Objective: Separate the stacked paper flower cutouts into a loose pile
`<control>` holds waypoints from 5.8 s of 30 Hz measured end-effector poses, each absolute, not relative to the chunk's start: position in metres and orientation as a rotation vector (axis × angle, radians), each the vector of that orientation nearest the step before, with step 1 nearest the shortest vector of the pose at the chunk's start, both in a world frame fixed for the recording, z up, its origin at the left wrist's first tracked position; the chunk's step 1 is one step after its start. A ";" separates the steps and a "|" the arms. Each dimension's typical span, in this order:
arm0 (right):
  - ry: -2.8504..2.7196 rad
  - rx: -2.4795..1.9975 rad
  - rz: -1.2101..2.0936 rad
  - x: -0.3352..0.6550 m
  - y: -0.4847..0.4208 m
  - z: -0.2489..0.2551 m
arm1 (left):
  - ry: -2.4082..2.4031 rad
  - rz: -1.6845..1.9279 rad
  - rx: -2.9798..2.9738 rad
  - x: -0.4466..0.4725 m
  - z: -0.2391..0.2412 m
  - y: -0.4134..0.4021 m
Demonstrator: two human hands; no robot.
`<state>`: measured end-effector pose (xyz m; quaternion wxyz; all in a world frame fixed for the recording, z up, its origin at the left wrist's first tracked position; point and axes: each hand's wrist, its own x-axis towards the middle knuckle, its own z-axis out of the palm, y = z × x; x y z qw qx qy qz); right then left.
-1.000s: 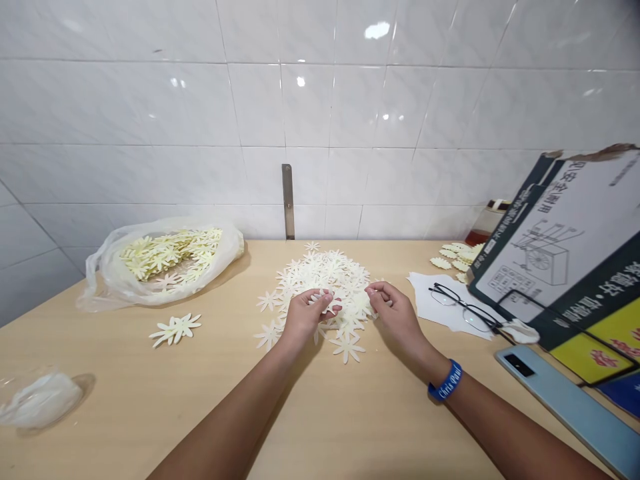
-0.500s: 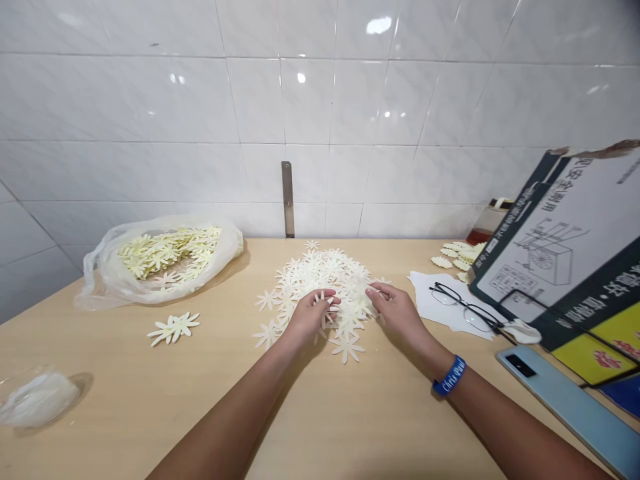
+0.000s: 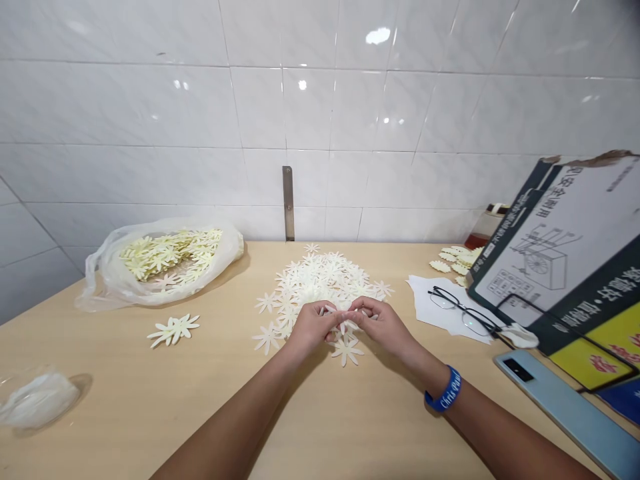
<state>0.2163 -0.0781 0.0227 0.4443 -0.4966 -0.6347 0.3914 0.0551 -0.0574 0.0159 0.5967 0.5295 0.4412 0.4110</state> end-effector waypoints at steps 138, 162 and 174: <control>-2.160 -0.712 1.021 0.122 -0.127 -0.025 | 2.046 1.769 1.071 -0.172 0.017 -0.124; -1.757 -1.095 1.540 0.120 -0.125 -0.013 | 1.446 1.369 0.983 -0.028 0.006 -0.179; -1.887 -0.969 1.549 0.124 -0.127 -0.006 | 1.531 1.401 0.991 -0.026 0.000 -0.182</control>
